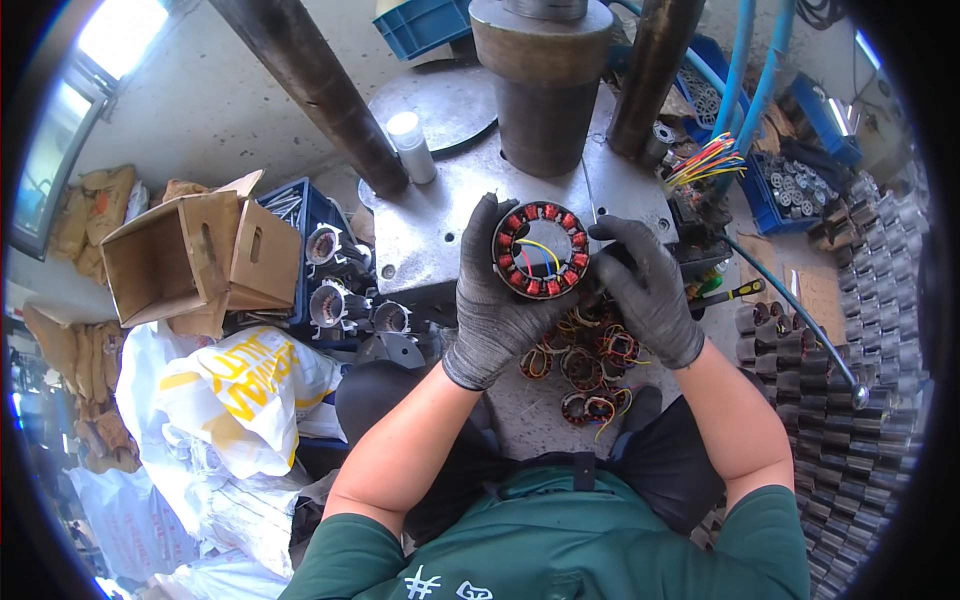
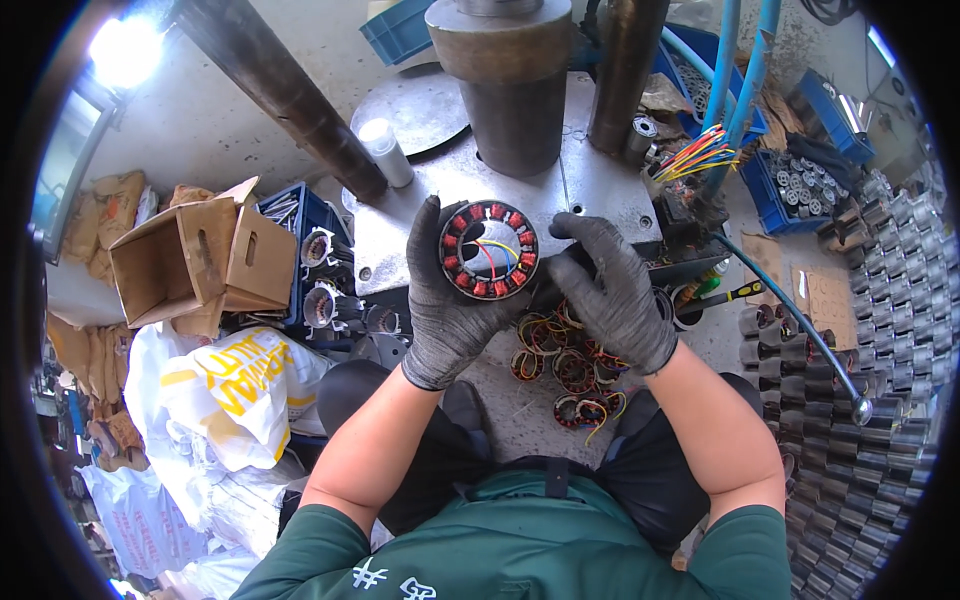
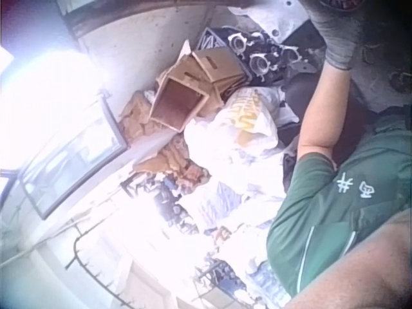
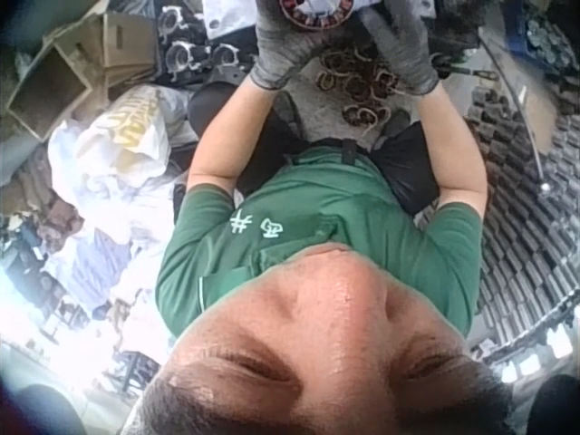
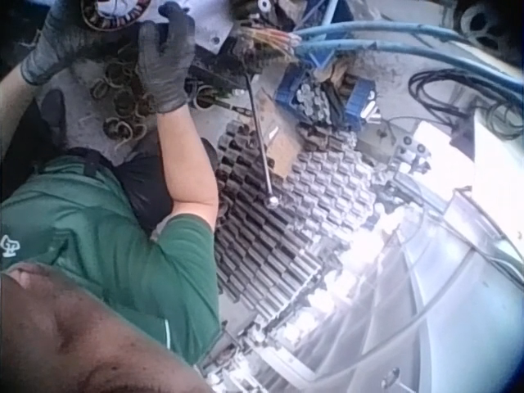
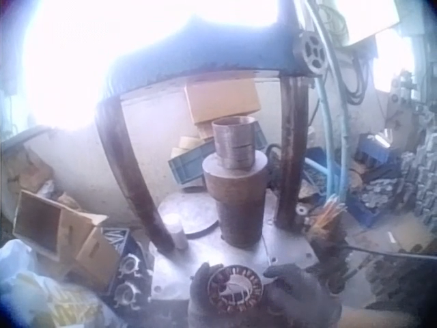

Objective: The person is seen assembling a stator for a motor, including pressing it into a metal housing using an industrial press.

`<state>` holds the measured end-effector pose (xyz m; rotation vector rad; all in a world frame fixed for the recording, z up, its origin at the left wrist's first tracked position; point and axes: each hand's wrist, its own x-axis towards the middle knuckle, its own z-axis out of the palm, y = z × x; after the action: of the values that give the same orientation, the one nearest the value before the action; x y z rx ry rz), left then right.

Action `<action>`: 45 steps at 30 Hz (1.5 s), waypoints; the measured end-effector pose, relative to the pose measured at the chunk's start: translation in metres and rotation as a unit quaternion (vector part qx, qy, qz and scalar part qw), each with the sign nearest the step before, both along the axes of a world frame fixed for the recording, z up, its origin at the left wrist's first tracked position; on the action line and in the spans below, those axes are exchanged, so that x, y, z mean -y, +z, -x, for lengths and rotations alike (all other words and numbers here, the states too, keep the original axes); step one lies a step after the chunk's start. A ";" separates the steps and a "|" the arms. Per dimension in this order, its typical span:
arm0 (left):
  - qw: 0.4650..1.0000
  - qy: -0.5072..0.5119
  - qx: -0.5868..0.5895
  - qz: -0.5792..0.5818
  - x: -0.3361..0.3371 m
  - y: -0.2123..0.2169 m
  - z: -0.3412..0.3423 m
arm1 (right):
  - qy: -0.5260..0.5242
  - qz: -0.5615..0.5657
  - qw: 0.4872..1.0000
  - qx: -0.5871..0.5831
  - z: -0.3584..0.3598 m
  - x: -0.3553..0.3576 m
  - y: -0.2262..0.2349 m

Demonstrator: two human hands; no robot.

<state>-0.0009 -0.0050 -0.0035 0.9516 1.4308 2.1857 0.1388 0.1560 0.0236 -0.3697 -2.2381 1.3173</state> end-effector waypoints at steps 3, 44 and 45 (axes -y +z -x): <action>0.999 -0.020 -0.013 0.025 0.000 0.000 -0.001 | 0.028 0.142 0.989 -0.033 -0.008 0.016 0.003; 0.894 -0.023 -0.397 0.205 0.001 0.001 0.004 | 0.124 0.407 0.905 0.024 -0.017 0.009 -0.013; 0.910 -0.024 -0.361 0.202 0.001 0.002 0.004 | 0.105 0.396 0.911 0.038 -0.017 0.010 -0.013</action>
<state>-0.0046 -0.0057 -0.0020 1.6937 2.0295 1.4338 0.1560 0.1463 0.0105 -0.4656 -1.7261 2.3420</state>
